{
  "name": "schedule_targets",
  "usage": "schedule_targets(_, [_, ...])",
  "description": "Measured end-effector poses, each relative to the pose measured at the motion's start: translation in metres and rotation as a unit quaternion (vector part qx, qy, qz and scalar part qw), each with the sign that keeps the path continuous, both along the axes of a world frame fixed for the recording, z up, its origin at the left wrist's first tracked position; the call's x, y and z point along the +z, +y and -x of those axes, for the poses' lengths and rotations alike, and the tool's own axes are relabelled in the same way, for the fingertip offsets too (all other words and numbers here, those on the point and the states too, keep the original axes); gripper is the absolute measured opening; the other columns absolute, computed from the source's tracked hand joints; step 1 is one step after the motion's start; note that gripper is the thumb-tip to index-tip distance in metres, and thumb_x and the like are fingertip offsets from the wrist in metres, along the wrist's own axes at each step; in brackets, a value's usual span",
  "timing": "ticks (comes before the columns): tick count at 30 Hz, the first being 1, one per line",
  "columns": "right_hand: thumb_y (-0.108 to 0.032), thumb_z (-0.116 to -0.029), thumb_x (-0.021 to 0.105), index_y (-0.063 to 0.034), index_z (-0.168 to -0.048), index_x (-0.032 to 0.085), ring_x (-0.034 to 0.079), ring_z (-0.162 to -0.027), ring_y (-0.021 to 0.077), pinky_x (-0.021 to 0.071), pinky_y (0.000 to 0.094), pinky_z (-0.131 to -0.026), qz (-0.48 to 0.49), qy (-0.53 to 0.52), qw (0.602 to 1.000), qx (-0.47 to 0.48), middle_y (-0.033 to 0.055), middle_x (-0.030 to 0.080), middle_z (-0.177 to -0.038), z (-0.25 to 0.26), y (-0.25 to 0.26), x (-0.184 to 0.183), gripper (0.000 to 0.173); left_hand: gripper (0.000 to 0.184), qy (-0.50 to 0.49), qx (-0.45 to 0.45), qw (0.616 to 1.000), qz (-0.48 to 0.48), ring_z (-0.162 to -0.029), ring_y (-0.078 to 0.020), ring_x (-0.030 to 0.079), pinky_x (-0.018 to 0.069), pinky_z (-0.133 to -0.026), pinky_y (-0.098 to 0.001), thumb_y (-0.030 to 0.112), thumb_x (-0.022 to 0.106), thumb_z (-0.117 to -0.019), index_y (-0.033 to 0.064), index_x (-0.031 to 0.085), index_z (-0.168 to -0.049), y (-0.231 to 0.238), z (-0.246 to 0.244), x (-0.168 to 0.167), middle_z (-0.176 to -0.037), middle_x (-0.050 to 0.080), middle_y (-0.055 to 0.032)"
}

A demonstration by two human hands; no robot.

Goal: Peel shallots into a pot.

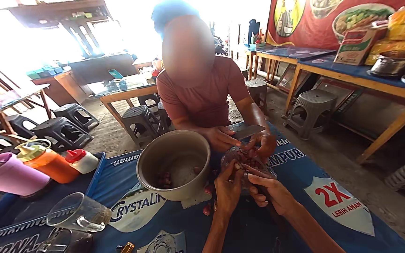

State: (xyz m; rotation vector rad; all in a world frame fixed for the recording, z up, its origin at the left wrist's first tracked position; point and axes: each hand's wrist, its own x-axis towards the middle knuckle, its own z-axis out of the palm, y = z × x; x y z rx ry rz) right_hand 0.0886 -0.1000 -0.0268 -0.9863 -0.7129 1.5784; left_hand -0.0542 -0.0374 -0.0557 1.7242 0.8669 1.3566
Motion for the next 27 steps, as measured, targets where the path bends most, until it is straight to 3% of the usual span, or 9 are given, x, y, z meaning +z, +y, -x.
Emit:
schedule_targets(4, [-0.019,-0.1060,0.046,-0.0157,-0.151,0.047,0.047,-0.043,0.0053,0.0418,0.0186,-0.038,-0.001,0.002,1.000,0.021,-0.0006,0.052,-0.066,-0.0007,-0.0007,-0.0007,0.045,0.027,-0.018,-0.012,1.000,0.013,-0.083,-0.0052,0.070,0.0578,-0.079,-0.0214,0.009,0.062,-0.0987,-0.0085,0.069,-0.118,0.0020,0.0022,0.0000,-0.098,0.074,-0.0118])
schedule_targets(7, [-0.020,-0.1069,0.044,-0.0164,-0.151,0.046,0.048,-0.043,0.0045,0.0417,0.0176,-0.038,0.010,0.013,1.000,0.025,-0.0011,0.052,-0.065,-0.0008,-0.0008,-0.0001,0.045,0.023,-0.090,-0.058,0.990,0.092,-0.076,-0.0027,0.068,0.0580,-0.073,-0.0203,0.006,0.057,-0.1018,-0.0075,0.068,-0.116,0.0021,0.0033,0.0029,-0.089,0.074,-0.0042])
schedule_targets(13, [-0.018,-0.1061,0.047,-0.0146,-0.152,0.046,0.048,-0.043,0.0052,0.0423,0.0188,-0.038,-0.005,0.000,1.000,0.003,0.0001,0.054,-0.067,-0.0061,-0.0001,-0.0001,0.046,0.030,-0.144,-0.110,0.957,0.226,-0.078,-0.0131,0.071,0.0602,-0.071,-0.0277,0.010,0.045,-0.1083,-0.0056,0.068,-0.119,0.0072,0.0096,0.0069,-0.097,0.074,-0.0100])
schedule_targets(17, [-0.017,-0.1049,0.051,-0.0136,-0.148,0.052,0.049,-0.046,0.0064,0.0427,0.0197,-0.039,-0.025,-0.055,0.998,-0.010,0.0018,0.057,-0.070,-0.0007,-0.0023,0.0014,0.044,0.026,-0.151,-0.109,0.956,0.228,-0.076,-0.0119,0.070,0.0604,-0.072,-0.0271,0.009,0.050,-0.1064,-0.0061,0.067,-0.119,0.0051,0.0080,0.0076,-0.092,0.073,-0.0079])
schedule_targets(23, [-0.014,-0.1033,0.053,-0.0166,-0.156,0.043,0.050,-0.046,0.0065,0.0436,0.0195,-0.040,-0.075,-0.101,0.992,0.030,0.0012,0.059,-0.074,-0.0024,-0.0001,-0.0031,0.054,0.021,-0.165,-0.097,0.949,0.252,-0.069,-0.0112,0.069,0.0597,-0.066,-0.0258,0.007,0.056,-0.1032,-0.0074,0.068,-0.113,0.0044,0.0070,0.0056,-0.081,0.072,-0.0070])
schedule_targets(27, [-0.014,-0.1039,0.051,-0.0160,-0.155,0.045,0.049,-0.045,0.0060,0.0426,0.0192,-0.040,-0.070,-0.116,0.990,0.028,0.0003,0.058,-0.072,-0.0024,0.0013,-0.0050,0.051,0.019,-0.162,-0.088,0.951,0.246,-0.067,-0.0102,0.069,0.0590,-0.065,-0.0246,0.005,0.059,-0.1014,-0.0073,0.070,-0.110,0.0055,0.0069,0.0009,-0.080,0.073,-0.0069])
